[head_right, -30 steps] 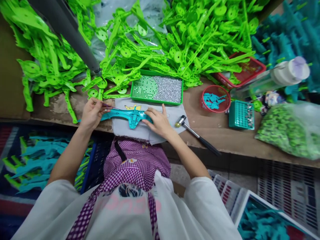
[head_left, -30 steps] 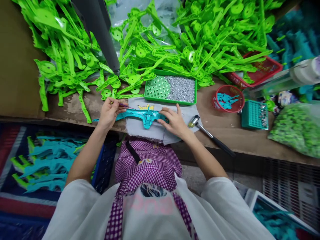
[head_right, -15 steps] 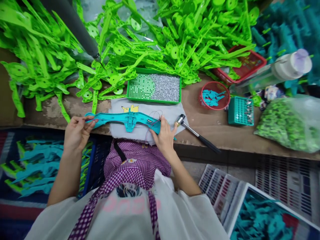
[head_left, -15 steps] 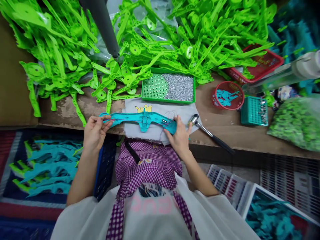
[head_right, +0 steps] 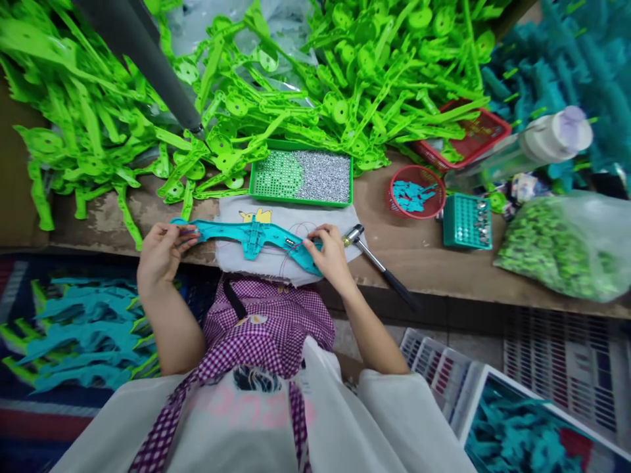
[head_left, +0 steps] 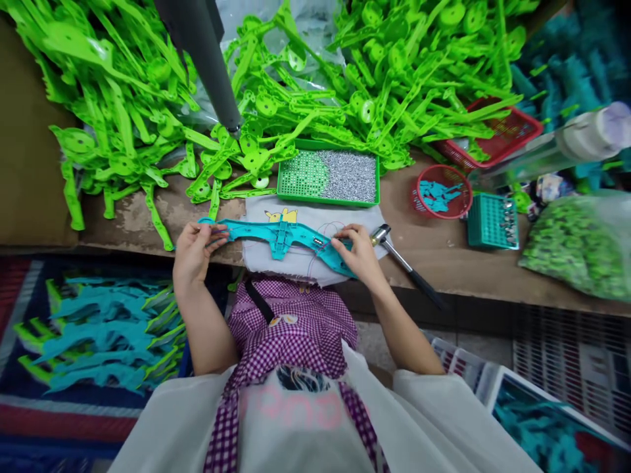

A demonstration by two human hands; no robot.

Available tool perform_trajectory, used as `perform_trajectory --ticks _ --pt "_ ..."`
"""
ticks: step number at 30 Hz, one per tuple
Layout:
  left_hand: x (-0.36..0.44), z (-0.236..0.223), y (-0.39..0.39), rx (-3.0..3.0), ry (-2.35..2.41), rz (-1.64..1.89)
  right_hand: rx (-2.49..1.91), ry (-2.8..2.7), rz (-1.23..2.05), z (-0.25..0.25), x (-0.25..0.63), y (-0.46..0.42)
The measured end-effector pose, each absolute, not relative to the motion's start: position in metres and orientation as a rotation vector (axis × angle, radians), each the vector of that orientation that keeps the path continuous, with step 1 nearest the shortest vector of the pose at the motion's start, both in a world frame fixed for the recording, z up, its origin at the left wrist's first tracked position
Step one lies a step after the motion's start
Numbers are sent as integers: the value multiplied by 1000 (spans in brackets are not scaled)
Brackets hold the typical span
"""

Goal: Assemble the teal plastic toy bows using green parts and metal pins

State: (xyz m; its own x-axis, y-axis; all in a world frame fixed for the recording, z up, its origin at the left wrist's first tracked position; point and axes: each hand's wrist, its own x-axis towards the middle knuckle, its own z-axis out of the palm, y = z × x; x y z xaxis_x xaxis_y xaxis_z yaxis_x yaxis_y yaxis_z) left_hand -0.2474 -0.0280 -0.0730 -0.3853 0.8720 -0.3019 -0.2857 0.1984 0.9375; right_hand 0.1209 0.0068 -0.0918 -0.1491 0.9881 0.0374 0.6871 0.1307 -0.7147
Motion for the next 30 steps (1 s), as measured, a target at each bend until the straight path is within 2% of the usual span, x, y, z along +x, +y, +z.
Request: perform_trajectory --ticks 3,7,11,15,22,26,30 --pt "-243 -77 -29 574 1445 1329 -1594 -1864 690 -70 107 18" --pt "-236 -76 -28 563 1430 1283 -1510 -1905 764 -53 69 23" --pt "-238 -72 -24 545 1410 1438 -1381 -1887 844 -70 44 26" --pt "-244 -76 -20 539 1414 1573 -1408 -1555 1101 -86 52 37" --pt "-243 -90 -11 600 1406 1526 -1472 -1125 1167 -85 69 61" --pt "-237 -91 -12 568 1406 1527 -1532 -1274 1193 -80 79 58" --pt "-228 -88 -14 583 1399 1464 -1731 -1741 892 -66 107 46"
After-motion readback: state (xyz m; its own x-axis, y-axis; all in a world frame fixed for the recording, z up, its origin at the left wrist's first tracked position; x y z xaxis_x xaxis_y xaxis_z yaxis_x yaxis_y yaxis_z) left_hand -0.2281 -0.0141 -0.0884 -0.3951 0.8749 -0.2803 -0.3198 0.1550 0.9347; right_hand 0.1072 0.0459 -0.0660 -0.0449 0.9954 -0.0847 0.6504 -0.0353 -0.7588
